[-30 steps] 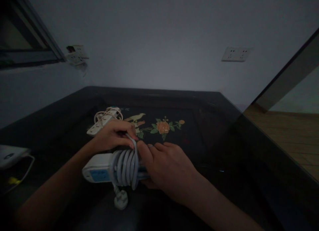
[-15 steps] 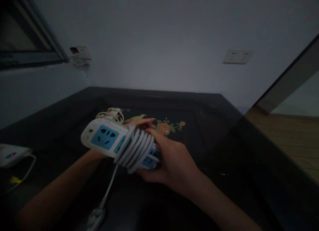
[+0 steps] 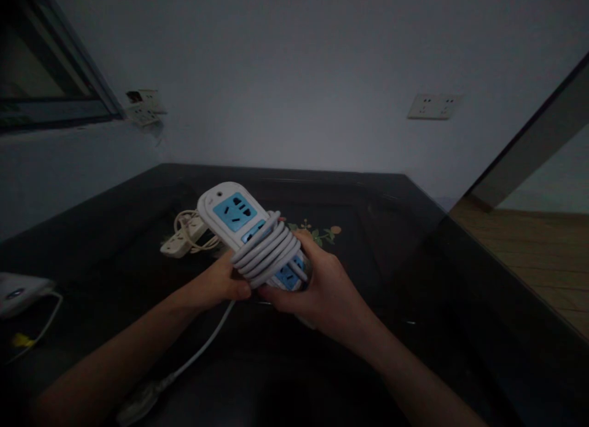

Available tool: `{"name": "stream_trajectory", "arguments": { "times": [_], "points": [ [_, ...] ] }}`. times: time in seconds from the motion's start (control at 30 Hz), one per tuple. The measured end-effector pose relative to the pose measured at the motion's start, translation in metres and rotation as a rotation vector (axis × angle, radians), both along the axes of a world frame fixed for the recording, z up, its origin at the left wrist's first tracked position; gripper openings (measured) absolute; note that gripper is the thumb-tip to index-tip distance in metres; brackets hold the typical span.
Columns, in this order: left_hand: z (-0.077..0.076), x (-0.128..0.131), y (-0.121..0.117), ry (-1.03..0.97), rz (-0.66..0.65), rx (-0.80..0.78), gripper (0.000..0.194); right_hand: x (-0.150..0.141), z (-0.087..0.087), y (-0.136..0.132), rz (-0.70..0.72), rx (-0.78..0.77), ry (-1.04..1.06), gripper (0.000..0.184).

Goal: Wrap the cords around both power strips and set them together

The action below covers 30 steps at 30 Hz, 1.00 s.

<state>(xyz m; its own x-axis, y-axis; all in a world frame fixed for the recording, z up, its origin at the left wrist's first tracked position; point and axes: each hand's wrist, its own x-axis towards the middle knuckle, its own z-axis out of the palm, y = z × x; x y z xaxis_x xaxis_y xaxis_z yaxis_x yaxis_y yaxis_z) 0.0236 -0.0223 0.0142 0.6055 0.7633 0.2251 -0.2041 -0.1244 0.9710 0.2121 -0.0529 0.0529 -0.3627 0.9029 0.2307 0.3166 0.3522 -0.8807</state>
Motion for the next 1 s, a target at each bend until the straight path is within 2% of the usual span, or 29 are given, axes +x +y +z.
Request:
{"name": "stream_trajectory", "arguments": {
  "times": [0.27,0.37,0.43,0.57,0.83,0.9,1.0],
  "points": [
    [0.003,0.002,0.001,0.067,0.007,-0.034,0.065,0.002,-0.005,0.005,0.100,-0.093,0.092,0.069],
    [0.005,0.008,-0.001,0.111,-0.014,0.013,0.051,0.001,-0.005,0.005,0.119,-0.090,0.116,0.066],
    [0.004,0.011,-0.002,0.096,0.000,0.045,0.049,0.001,-0.004,0.005,0.125,-0.066,0.122,0.060],
    [-0.004,0.010,0.003,0.076,0.108,0.163,0.057,0.001,-0.002,0.004,0.114,-0.016,0.055,0.058],
    [-0.017,0.009,0.005,0.067,0.309,0.270,0.080,0.002,-0.002,0.003,0.017,0.036,-0.091,0.098],
    [-0.018,0.009,0.003,0.077,0.352,0.310,0.080,0.001,-0.001,0.002,0.015,0.051,-0.099,0.097],
    [-0.017,0.011,0.001,0.081,0.380,0.362,0.079,0.000,-0.003,0.002,0.008,0.055,-0.087,0.086]
  ]
}}
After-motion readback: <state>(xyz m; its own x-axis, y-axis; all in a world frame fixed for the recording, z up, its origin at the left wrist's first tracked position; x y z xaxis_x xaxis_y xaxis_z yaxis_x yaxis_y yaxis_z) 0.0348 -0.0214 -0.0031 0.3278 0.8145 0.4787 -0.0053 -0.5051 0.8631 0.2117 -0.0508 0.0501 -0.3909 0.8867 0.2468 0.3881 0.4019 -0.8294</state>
